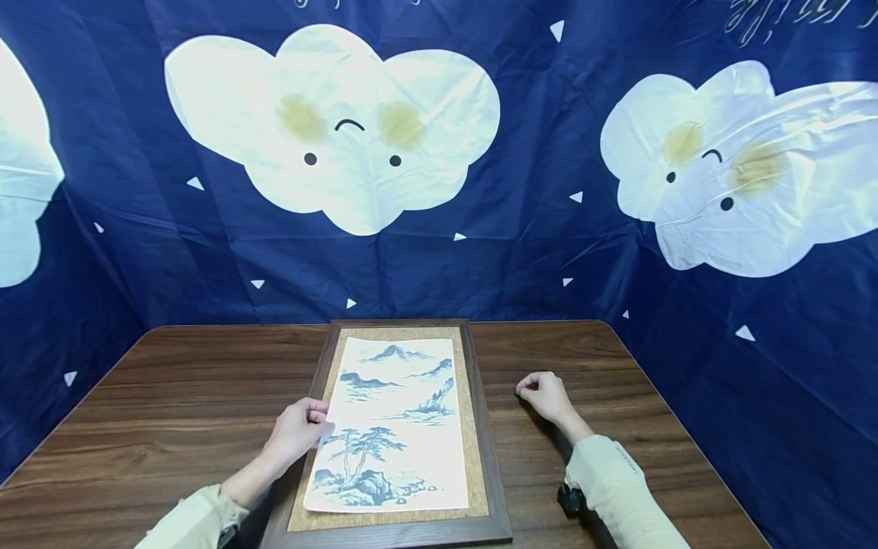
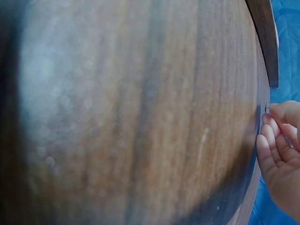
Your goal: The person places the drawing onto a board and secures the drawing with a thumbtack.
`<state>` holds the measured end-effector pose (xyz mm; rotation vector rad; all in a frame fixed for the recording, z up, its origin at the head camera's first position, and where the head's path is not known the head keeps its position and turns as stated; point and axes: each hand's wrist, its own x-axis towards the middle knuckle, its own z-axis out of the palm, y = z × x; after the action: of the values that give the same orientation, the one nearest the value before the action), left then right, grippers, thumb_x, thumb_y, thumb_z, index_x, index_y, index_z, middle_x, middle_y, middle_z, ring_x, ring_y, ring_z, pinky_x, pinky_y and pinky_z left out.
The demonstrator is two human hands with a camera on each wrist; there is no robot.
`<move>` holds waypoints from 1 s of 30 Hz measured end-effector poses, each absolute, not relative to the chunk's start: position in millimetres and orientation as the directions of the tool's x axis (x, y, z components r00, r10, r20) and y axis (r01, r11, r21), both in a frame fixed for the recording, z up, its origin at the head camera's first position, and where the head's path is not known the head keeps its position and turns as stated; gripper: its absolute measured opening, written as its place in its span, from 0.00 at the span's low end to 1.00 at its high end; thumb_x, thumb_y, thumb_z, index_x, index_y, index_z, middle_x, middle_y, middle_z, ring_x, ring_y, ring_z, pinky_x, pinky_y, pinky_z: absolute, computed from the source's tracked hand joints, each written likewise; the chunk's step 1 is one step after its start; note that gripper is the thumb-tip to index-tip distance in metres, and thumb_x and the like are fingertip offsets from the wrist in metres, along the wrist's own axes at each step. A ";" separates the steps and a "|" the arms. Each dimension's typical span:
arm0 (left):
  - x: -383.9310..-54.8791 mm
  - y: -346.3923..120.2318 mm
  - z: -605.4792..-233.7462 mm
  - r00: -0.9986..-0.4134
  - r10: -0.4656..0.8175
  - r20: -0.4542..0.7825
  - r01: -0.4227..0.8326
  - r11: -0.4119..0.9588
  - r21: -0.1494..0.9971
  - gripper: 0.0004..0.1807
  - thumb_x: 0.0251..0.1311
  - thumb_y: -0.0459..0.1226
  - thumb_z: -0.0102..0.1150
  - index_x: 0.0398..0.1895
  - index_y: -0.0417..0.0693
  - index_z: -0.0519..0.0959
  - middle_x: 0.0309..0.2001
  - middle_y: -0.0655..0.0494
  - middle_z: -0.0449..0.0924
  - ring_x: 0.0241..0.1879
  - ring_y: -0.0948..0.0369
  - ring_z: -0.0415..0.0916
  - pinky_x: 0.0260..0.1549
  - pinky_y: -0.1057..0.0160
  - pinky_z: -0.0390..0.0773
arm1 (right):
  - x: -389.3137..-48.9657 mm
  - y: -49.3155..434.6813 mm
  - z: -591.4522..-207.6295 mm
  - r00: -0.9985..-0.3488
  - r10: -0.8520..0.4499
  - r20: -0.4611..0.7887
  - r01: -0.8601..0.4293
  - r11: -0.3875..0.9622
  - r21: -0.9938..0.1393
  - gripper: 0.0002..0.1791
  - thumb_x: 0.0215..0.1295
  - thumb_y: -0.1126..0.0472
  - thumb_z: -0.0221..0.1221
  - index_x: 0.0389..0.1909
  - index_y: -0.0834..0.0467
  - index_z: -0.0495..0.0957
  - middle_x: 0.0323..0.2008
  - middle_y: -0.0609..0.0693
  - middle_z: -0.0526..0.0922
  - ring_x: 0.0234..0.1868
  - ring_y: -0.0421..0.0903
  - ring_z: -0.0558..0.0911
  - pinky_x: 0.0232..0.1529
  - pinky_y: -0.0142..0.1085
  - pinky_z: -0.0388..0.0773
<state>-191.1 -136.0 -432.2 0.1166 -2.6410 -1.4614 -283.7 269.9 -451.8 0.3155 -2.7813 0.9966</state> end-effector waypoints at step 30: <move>-202.8 -164.0 -433.8 -0.982 -0.002 0.187 0.137 0.675 0.725 0.24 0.42 0.31 0.65 0.46 0.31 0.73 0.37 0.47 0.75 0.35 0.55 0.74 0.35 0.58 0.74 | -279.8 270.6 -449.8 -0.951 -0.194 0.239 -0.303 0.727 -0.616 0.03 0.52 0.66 0.61 0.24 0.59 0.82 0.23 0.47 0.81 0.24 0.38 0.74 0.28 0.32 0.70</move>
<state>-202.8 -164.0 -433.8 -0.1107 -2.7149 -1.1965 -279.8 270.6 -449.8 0.4016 -2.7709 1.0291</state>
